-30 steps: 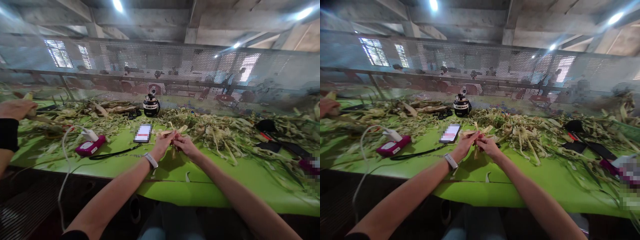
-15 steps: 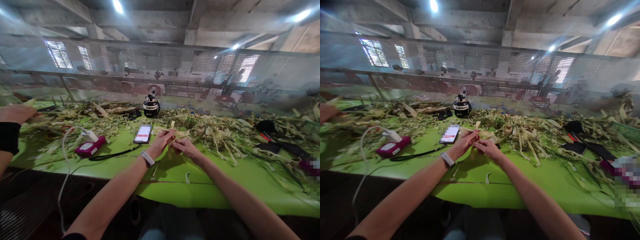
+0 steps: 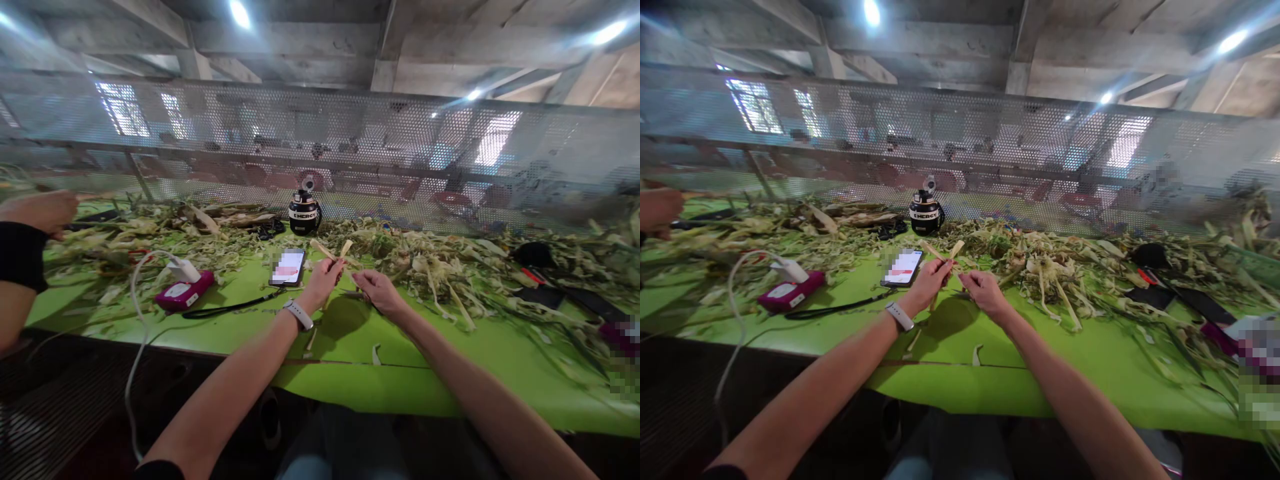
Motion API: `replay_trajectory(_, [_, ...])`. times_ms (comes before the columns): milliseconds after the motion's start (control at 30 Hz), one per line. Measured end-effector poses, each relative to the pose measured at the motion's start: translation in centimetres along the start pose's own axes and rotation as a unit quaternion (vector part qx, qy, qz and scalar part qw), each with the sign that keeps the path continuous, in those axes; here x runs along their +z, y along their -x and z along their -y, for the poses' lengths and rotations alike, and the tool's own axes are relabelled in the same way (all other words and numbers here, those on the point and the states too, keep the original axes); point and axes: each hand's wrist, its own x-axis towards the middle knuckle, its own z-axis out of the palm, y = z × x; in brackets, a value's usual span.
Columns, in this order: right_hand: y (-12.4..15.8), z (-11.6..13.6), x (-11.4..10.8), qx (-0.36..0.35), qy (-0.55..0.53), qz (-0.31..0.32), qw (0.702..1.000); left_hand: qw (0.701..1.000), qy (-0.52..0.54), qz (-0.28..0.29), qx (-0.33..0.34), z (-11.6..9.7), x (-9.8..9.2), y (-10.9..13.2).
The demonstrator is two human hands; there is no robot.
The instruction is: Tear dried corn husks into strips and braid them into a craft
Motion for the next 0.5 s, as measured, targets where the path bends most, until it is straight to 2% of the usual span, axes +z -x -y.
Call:
replay_trajectory(100, [0.0,0.1,0.0,-0.023,0.044,0.017,0.999,1.000,-0.006,-0.013,0.014,0.0,0.1,-0.1])
replay_trajectory(267, [0.4,0.4,-0.3,-0.082,0.134,0.041,0.987,1.000,0.010,-0.013,0.001,-0.3,-0.1,-0.1])
replay_trajectory(300, [0.5,0.6,-0.5,-0.104,0.161,0.022,0.981,1.000,0.005,-0.004,0.000,-0.3,-0.2,-0.1])
replay_trajectory(367, [0.8,1.0,-1.1,-0.163,0.212,-0.071,0.961,0.999,-0.018,0.035,0.003,-0.6,-0.4,0.0])
replay_trajectory(433, [1.0,1.4,-1.7,-0.222,0.240,-0.197,0.924,0.993,-0.044,0.105,0.015,-0.8,-0.3,0.3])
replay_trajectory(467, [0.9,1.6,-1.9,-0.241,0.241,-0.236,0.910,0.987,-0.053,0.147,0.019,-0.9,-0.1,0.5])
replay_trajectory(500, [0.8,1.6,-2.1,-0.247,0.233,-0.243,0.909,0.980,-0.057,0.188,0.020,-0.9,0.1,0.7])
